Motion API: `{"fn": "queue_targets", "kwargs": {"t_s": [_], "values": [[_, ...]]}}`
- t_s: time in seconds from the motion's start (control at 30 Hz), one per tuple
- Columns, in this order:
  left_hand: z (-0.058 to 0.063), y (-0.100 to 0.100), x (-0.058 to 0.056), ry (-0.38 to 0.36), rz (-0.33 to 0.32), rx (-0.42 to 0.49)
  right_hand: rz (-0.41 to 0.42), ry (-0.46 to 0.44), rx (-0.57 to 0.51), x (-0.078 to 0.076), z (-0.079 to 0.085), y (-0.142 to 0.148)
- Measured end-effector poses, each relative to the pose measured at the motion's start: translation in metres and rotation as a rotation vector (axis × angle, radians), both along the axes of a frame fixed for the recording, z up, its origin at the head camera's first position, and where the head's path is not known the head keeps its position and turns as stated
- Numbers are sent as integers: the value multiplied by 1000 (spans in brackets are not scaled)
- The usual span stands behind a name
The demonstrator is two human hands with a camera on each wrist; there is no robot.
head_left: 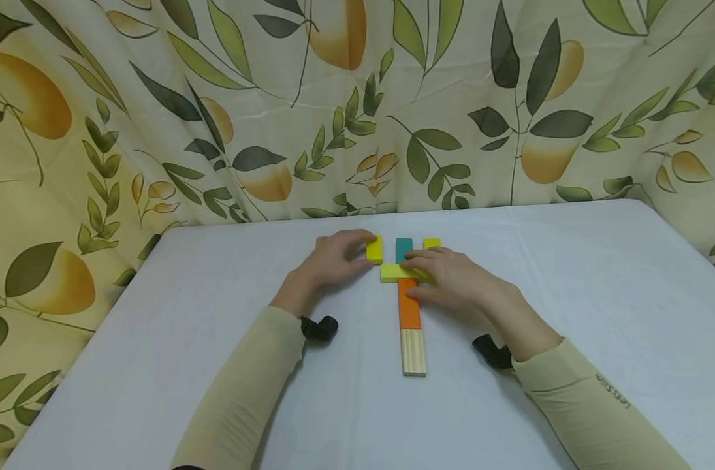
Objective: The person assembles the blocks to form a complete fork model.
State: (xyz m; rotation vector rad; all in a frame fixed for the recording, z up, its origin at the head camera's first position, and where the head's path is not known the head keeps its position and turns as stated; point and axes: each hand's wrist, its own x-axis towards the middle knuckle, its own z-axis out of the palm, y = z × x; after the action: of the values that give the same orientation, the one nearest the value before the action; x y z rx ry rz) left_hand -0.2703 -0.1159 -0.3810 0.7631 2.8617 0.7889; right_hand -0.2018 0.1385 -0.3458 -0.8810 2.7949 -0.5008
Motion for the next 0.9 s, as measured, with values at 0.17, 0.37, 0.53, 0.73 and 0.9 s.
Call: {"fn": "queue_targets", "kwargs": {"t_s": [0.17, 0.37, 0.53, 0.73, 0.9], "values": [[0, 3, 1, 5, -1, -4, -3, -3, 0, -1, 0, 0], [0, 6, 2, 10, -4, -13, -9, -2, 1, -1, 0, -1], [-2, 9, 2, 7, 2, -27, -4, 5, -1, -1, -1, 0], [-3, 11, 2, 14, 3, -39, -3, 8, -5, 0, -1, 0], [-1, 9, 3, 6, -12, -33, -3, 7, -9, -1, -1, 0]]}}
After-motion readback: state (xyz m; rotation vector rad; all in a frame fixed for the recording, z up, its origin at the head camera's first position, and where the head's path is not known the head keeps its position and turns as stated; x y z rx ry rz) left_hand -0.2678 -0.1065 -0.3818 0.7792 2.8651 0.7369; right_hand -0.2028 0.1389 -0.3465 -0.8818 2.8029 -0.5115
